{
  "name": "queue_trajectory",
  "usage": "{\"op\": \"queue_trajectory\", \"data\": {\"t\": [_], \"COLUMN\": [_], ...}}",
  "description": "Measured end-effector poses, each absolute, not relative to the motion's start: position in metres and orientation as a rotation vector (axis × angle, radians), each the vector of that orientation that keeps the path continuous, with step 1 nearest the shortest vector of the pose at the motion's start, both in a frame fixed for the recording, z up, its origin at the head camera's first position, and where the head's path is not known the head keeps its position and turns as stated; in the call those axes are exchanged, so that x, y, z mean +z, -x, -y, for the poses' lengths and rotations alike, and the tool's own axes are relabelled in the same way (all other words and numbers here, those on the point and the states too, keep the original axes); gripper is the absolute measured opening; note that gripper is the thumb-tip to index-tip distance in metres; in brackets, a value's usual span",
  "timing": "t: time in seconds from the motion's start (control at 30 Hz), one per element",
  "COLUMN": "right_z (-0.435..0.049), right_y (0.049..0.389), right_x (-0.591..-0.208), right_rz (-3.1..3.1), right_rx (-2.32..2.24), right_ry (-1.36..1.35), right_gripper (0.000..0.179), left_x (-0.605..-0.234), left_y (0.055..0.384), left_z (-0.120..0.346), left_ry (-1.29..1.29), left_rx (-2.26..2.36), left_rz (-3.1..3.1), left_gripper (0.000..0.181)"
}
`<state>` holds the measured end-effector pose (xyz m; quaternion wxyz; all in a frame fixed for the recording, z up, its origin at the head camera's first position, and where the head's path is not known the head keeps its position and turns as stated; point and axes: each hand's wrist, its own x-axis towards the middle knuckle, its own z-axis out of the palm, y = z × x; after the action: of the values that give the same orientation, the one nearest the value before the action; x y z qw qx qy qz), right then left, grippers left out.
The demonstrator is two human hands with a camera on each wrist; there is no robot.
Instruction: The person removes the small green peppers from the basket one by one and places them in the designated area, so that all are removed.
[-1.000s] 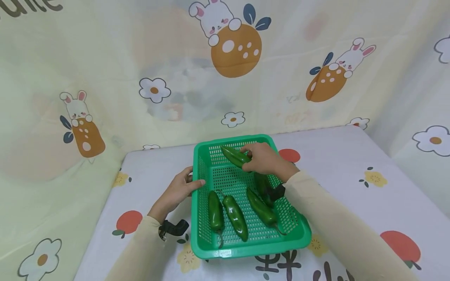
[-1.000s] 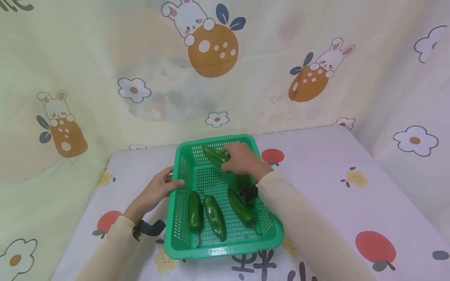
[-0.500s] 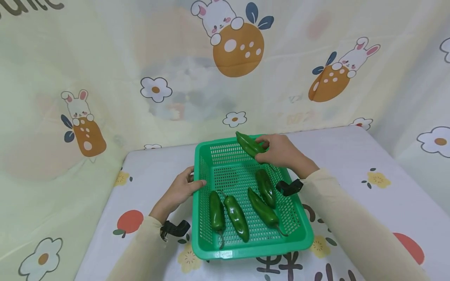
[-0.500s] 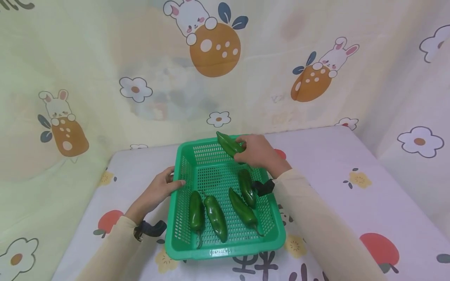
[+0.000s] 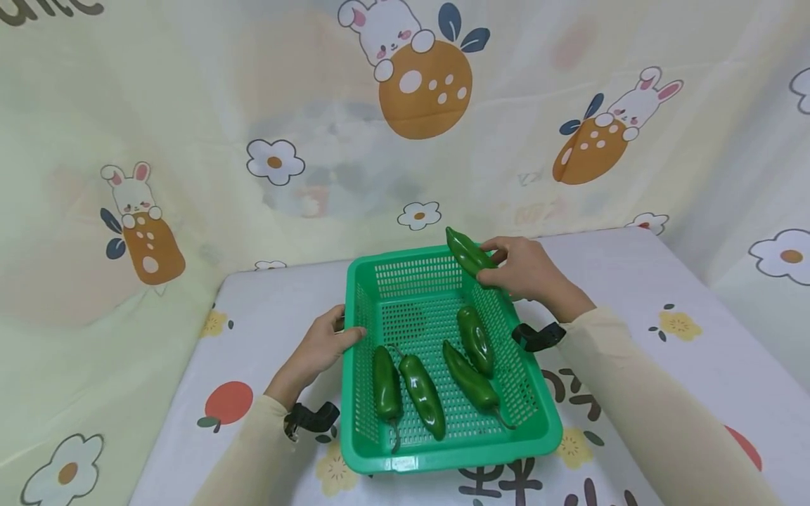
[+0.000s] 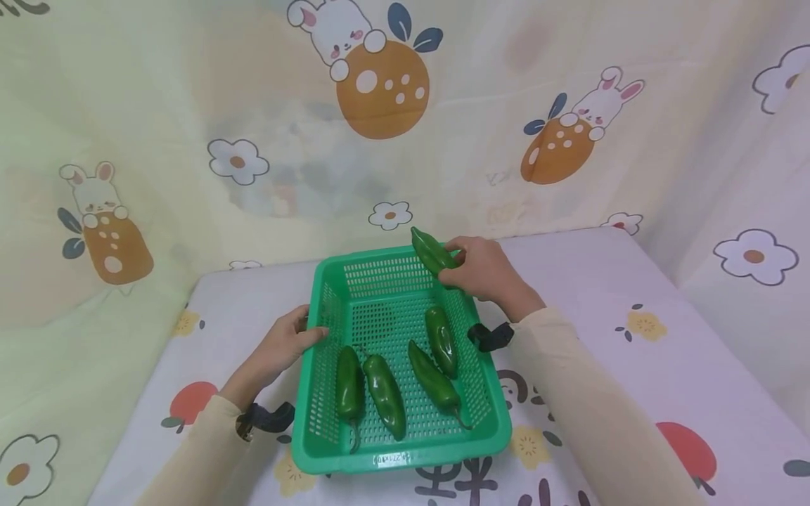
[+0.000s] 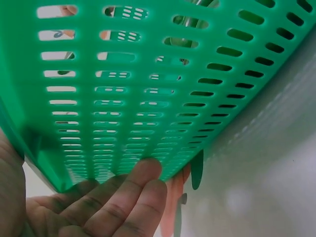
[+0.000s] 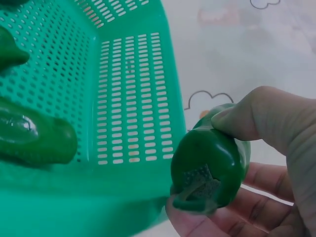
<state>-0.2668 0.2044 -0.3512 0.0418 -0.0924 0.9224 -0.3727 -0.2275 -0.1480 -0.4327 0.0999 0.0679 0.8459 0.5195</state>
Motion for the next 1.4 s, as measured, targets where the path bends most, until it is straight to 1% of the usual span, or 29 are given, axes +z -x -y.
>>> {"op": "queue_trajectory", "data": {"t": [0.33,0.67,1.23,1.4], "right_z": [-0.218,-0.236,-0.264,-0.269], "right_y": [0.269,0.266,0.266,0.264], "right_x": [-0.355,-0.359,-0.377,-0.381], "right_rz": [-2.906,-2.888,-2.865,-2.862], "right_rx": [-1.141,-1.188,-1.267,-1.270], "right_ry": [0.226,0.102,-0.018,-0.055], "right_gripper": [0.051,0.060,0.058,0.059], "left_x": [-0.432,-0.432,-0.429,-0.431], "left_y": [0.227,0.227,0.225,0.225], "left_z": [0.149,0.149,0.148,0.149], "left_ry": [-0.209,-0.214,-0.192,-0.204], "left_rx": [1.569,1.593,1.576,1.581], "left_rz": [-2.468,-2.444,-2.453,-2.455], "left_gripper": [0.052,0.053,0.053,0.053]}}
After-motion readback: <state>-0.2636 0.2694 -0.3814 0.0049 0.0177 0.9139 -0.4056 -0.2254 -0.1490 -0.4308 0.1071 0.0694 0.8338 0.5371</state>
